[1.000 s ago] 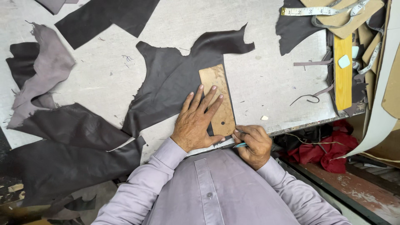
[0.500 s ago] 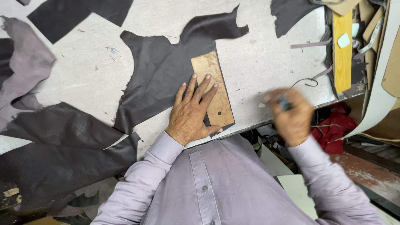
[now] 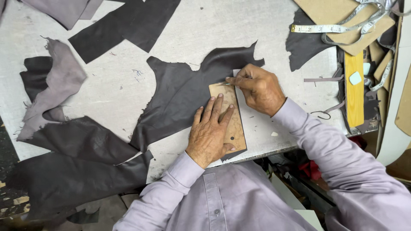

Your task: The person places a cardboard pattern on a large piece of black leather, traces its outline with a marking tool, and cuts along the traced line using a utility knife. The person then removes the pattern and sets aside the cut leather piece.

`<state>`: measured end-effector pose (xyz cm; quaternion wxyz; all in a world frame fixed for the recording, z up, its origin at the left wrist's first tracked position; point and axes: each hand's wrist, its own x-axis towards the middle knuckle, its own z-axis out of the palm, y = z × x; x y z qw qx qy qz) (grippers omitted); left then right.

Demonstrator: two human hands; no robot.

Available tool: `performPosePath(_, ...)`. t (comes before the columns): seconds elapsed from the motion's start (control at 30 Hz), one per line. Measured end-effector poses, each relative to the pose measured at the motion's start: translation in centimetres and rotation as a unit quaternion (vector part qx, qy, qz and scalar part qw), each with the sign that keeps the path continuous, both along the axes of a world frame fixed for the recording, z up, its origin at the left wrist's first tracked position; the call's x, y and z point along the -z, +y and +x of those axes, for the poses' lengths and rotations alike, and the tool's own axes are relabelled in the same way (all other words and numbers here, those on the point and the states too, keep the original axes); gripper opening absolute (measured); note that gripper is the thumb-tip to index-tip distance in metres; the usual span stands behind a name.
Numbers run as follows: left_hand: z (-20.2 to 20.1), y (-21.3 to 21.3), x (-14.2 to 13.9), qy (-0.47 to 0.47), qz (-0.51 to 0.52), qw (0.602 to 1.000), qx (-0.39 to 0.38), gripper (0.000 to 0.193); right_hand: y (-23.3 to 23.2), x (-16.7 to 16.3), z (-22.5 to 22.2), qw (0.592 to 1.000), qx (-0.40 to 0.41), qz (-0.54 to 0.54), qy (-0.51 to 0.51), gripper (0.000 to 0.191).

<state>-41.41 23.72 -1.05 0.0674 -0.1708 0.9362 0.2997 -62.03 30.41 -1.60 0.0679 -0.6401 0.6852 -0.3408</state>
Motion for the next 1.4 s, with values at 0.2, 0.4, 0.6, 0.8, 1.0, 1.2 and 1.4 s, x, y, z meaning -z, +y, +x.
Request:
performPosePath(0.2, -0.5, -0.1, 0.0, -0.02, -0.015, 1.0, 0.0, 0.117, -3.3, 2.1, 0.1, 0.999, -0.03, 0.035, 0.027, 0.012)
performPosePath(0.4, -0.9, -0.4, 0.0, -0.022, -0.024, 0.999, 0.0, 0.117, -2.8, 2.7, -1.6, 0.992, -0.041, 0.05, 0.112, 0.017)
performPosePath(0.6, -0.9, -2.0, 0.7, 0.039, -0.084, 0.995, 0.032, 0.082, 4.5, -0.3, -5.7, 0.961, 0.111, 0.092, 0.236, 0.025)
performPosePath(0.8, -7.7, -9.9, 0.2, 0.005, -0.206, 0.944, 0.259, 0.019, 7.0, -2.3, 4.4, 0.91, 0.128, 0.306, -0.247, 0.017)
performPosePath(1.0, -13.3, -13.1, -0.3, -0.107, -0.069, 0.943, 0.309, 0.011, 0.4, 1.7, 12.8, 0.969, 0.226, -0.012, -0.097, 0.038)
performPosePath(1.2, -13.5, -13.4, -0.9, -0.092, -0.045, 0.942, 0.32, 0.018, -2.7, 2.5, 11.9, 0.962, 0.26, 0.046, -0.063, 0.034)
performPosePath(1.4, -13.5, -12.4, 0.2, -0.094, -0.077, 0.936, 0.329, 0.018, -1.9, 2.8, 12.5, 0.962, 0.249, 0.09, -0.073, 0.027)
